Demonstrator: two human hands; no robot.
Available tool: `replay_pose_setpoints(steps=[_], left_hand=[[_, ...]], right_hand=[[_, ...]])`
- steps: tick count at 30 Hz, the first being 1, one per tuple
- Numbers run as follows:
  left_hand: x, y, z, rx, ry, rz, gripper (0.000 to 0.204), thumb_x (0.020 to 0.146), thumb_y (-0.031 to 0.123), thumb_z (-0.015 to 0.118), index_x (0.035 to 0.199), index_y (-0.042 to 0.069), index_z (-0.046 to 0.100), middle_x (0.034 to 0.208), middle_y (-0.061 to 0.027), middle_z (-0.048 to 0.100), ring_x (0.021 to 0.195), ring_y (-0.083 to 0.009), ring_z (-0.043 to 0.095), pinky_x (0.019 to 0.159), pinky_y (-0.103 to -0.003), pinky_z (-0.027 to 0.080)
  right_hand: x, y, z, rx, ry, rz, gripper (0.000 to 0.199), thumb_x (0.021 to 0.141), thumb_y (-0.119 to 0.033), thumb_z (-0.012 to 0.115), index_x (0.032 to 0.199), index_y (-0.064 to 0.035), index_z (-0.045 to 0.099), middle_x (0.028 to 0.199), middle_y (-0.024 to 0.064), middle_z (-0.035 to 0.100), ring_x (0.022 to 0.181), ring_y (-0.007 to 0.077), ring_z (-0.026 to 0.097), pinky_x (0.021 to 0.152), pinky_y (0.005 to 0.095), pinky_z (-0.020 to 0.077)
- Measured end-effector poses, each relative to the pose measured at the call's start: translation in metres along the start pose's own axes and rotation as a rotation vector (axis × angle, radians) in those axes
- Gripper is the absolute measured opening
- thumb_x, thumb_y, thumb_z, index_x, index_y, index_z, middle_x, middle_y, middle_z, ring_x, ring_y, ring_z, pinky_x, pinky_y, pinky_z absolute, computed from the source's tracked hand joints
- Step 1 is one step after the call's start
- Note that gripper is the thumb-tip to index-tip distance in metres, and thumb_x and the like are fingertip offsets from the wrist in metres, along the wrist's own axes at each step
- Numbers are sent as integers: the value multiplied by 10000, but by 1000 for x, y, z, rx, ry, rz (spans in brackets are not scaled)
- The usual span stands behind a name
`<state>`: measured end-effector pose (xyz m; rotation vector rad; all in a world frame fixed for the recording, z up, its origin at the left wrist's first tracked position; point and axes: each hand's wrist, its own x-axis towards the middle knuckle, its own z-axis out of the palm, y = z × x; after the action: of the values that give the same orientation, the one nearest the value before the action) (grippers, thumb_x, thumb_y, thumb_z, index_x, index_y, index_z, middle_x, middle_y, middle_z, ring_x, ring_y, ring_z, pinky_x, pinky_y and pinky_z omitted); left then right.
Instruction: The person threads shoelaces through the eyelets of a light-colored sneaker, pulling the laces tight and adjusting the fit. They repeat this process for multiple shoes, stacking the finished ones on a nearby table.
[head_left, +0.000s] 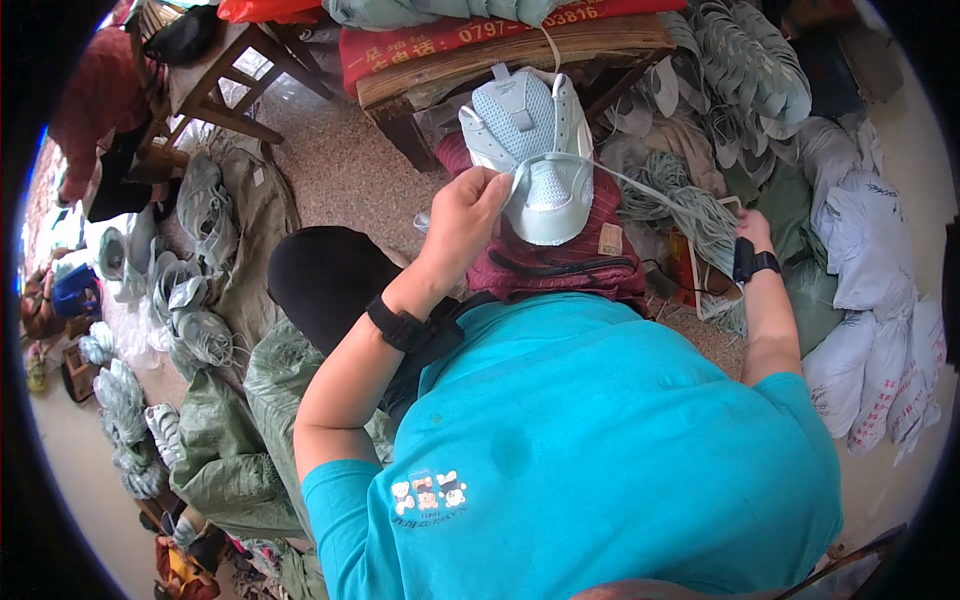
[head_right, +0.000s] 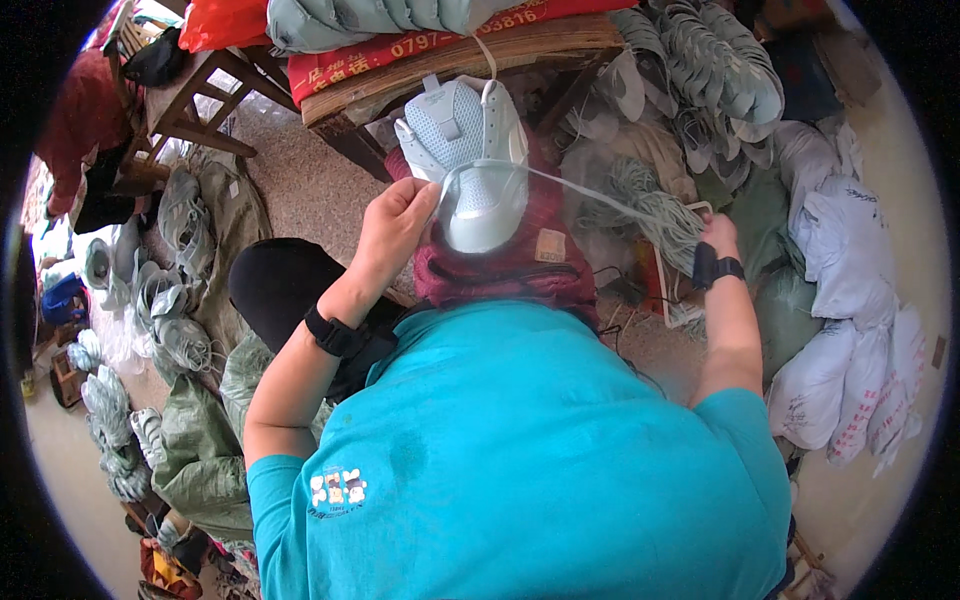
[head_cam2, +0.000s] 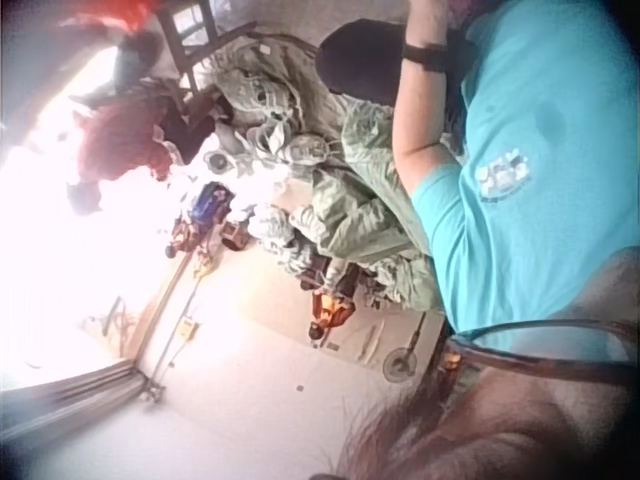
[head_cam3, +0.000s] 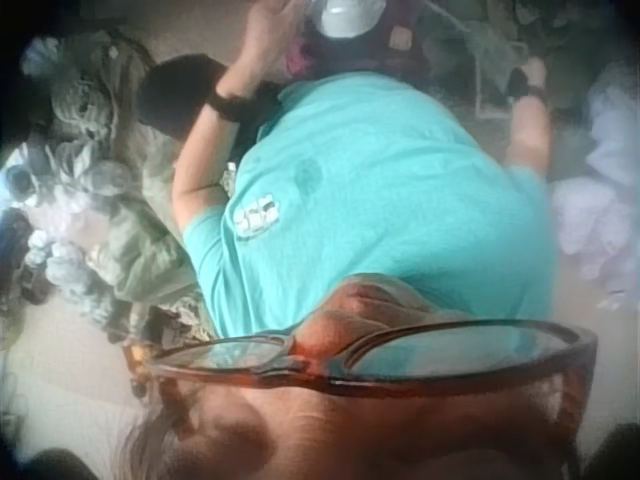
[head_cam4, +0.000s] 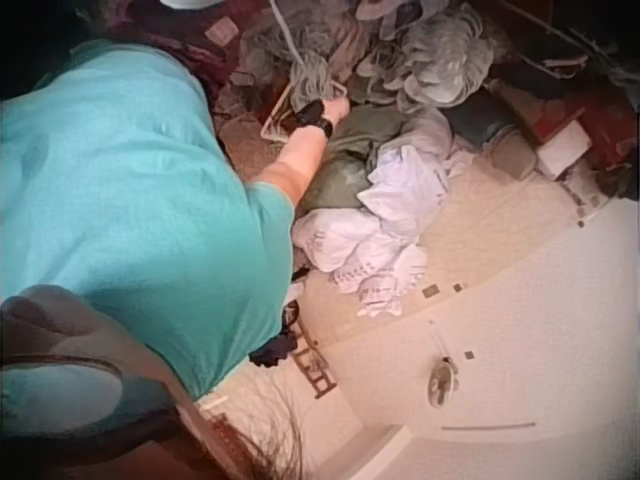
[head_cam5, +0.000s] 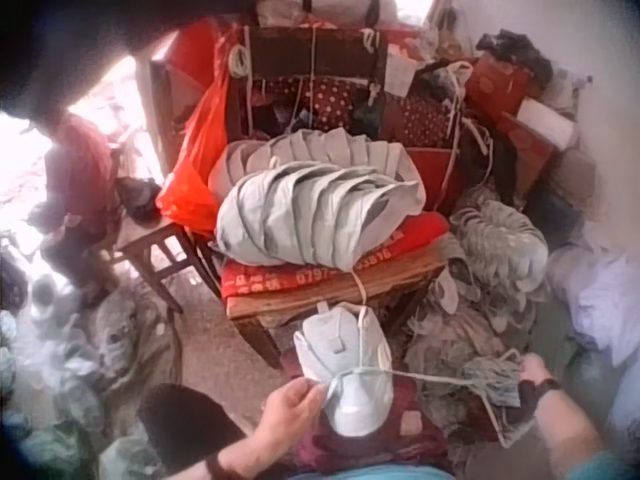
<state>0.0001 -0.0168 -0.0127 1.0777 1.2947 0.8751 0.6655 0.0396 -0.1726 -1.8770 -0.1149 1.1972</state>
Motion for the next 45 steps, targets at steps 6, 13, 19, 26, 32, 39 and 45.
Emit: replay_pose_setpoints(steps=[6,13,19,26,32,39,45], left_hand=[[2,1,1,-29,64,-49,288,1004,259,600,829,31,630,692,45,552,605,-46,475,532,-237,386],[19,-4,11,246,175,90,327,956,234,617,772,-36,626,630,0,565,604,-105,504,545,-326,427],[16,6,14,-182,97,-91,262,978,207,607,771,46,602,659,58,508,597,-38,415,521,-252,333],[19,-4,14,71,156,84,274,968,216,598,773,24,597,664,-6,552,582,-105,463,525,-289,369],[14,5,20,534,330,460,291,920,210,616,765,-33,576,654,-191,581,564,-286,524,566,-402,433],[17,8,15,423,244,334,235,919,180,611,782,-7,577,681,-161,608,595,-286,585,574,-397,465],[21,25,5,943,159,625,150,899,170,608,829,42,572,787,-190,623,765,-397,626,655,-486,493]], right_hand=[[-214,-12,222,-508,-548,-370,257,966,-200,568,1113,2,628,952,97,722,575,89,500,511,225,372],[-362,-15,303,-730,-967,-788,143,965,-170,653,973,-27,664,819,-39,598,771,34,532,697,206,435],[-351,-12,319,-855,-1008,-838,173,948,-172,659,867,-26,616,788,-46,555,750,42,485,669,242,423],[-374,-20,335,-1178,-770,-1415,153,821,-162,647,802,-33,568,709,81,574,689,231,600,613,399,469],[-381,-11,340,-1291,-758,-1768,122,814,-145,625,783,-43,567,768,131,614,768,352,627,672,471,493],[-401,-42,339,-1472,-837,-1890,255,751,-158,776,903,-57,597,991,113,563,1030,312,587,847,446,480],[-399,-60,356,-1592,-1031,-1846,370,695,-104,813,968,-57,568,1016,103,559,1022,325,592,851,445,501]])
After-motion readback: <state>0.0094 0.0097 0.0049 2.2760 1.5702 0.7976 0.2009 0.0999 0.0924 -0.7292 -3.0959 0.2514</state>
